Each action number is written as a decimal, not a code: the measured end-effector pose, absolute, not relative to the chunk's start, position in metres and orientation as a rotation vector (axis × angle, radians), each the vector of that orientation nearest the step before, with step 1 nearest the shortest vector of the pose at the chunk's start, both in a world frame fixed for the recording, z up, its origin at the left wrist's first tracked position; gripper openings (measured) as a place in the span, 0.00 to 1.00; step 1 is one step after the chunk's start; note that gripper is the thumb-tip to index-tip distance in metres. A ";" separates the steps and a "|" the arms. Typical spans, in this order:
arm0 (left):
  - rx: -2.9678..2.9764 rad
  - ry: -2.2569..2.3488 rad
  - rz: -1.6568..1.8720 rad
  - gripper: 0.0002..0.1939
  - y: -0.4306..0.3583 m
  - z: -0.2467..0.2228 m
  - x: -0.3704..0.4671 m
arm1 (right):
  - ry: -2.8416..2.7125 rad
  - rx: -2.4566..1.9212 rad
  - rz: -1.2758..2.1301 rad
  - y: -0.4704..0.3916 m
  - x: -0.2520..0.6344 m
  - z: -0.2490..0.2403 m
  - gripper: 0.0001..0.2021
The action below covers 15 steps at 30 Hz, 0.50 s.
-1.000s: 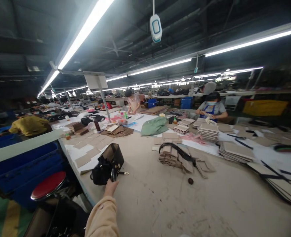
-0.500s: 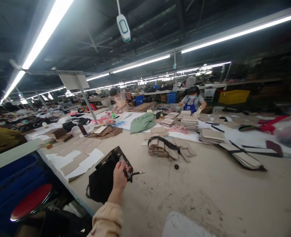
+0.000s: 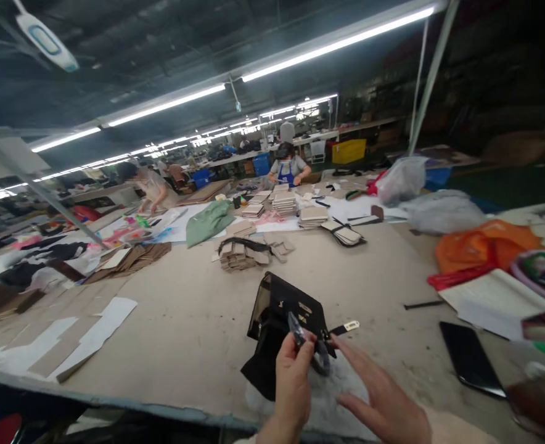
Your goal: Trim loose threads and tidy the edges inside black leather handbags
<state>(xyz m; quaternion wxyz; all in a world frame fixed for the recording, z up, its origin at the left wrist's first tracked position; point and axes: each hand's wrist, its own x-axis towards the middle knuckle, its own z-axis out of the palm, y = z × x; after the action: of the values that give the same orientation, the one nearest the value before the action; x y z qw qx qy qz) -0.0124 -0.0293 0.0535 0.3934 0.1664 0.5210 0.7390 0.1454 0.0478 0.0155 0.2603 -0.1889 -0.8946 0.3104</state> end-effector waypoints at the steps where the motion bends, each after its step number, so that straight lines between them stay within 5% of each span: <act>1: 0.460 1.318 1.815 0.12 -0.022 0.059 0.002 | -2.405 -0.464 0.866 0.044 0.140 0.023 0.31; 6: 0.842 1.300 1.410 0.15 -0.008 0.097 0.015 | -2.047 -0.726 1.198 0.057 0.144 0.061 0.16; 8: 0.902 1.489 1.531 0.12 -0.016 0.094 -0.007 | -1.791 -0.882 1.400 0.075 0.157 0.071 0.15; 11: 0.530 1.848 1.733 0.11 -0.035 0.054 -0.044 | -1.416 -0.831 1.743 0.096 0.178 0.077 0.17; 15: -0.031 1.801 1.385 0.10 -0.050 -0.028 -0.047 | -1.227 -0.714 1.914 0.102 0.200 0.086 0.15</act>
<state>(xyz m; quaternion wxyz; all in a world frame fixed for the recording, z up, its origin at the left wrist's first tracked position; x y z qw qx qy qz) -0.0471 -0.0503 -0.0277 0.4213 -0.0123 0.7188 0.5529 0.1997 0.1023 0.0859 0.3702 -0.2783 -0.4784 0.7461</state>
